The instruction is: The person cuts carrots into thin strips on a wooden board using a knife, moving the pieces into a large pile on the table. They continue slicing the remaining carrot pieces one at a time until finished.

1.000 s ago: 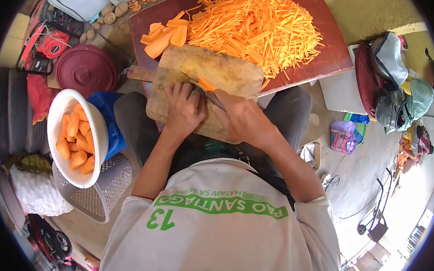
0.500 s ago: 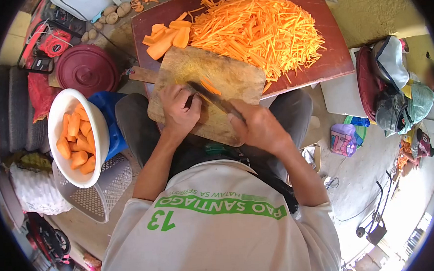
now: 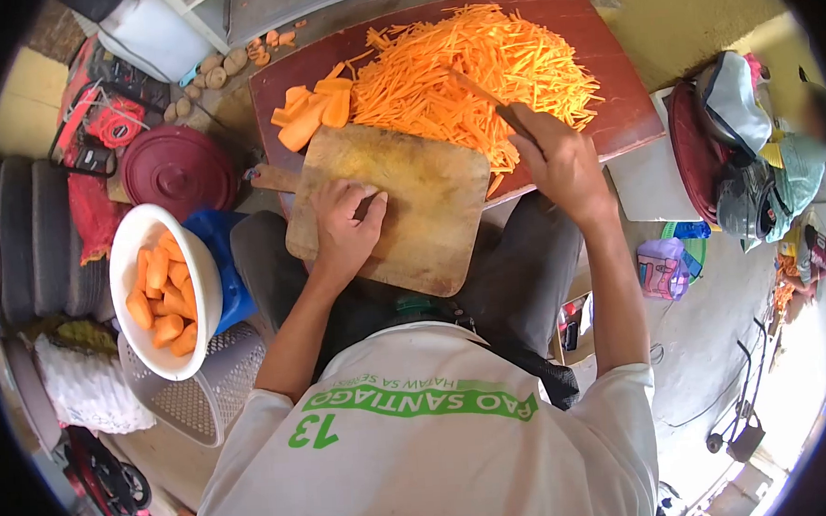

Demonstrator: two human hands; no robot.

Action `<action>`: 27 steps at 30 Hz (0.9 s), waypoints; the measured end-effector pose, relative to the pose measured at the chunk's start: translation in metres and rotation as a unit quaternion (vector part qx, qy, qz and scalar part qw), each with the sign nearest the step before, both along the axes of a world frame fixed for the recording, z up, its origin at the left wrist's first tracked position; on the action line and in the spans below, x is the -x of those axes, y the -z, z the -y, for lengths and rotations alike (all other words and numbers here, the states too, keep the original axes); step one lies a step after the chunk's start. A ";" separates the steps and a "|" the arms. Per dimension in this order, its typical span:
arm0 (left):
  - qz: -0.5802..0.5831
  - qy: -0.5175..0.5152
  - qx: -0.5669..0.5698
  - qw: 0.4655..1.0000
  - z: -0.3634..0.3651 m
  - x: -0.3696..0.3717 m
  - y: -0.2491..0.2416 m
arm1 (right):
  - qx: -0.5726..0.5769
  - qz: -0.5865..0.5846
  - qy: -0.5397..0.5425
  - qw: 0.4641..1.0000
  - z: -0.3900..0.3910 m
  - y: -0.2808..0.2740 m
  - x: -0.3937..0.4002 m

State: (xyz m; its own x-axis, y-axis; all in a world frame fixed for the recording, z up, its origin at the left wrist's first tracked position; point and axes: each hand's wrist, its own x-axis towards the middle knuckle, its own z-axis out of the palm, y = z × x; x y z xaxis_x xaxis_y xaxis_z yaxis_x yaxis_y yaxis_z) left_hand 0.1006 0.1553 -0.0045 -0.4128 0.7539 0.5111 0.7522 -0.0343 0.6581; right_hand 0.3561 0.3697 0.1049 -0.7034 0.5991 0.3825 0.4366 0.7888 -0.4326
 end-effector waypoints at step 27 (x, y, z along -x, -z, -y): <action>-0.115 0.143 0.052 0.982 -0.154 0.004 -0.047 | -0.176 0.116 -0.026 0.977 0.049 0.005 -0.021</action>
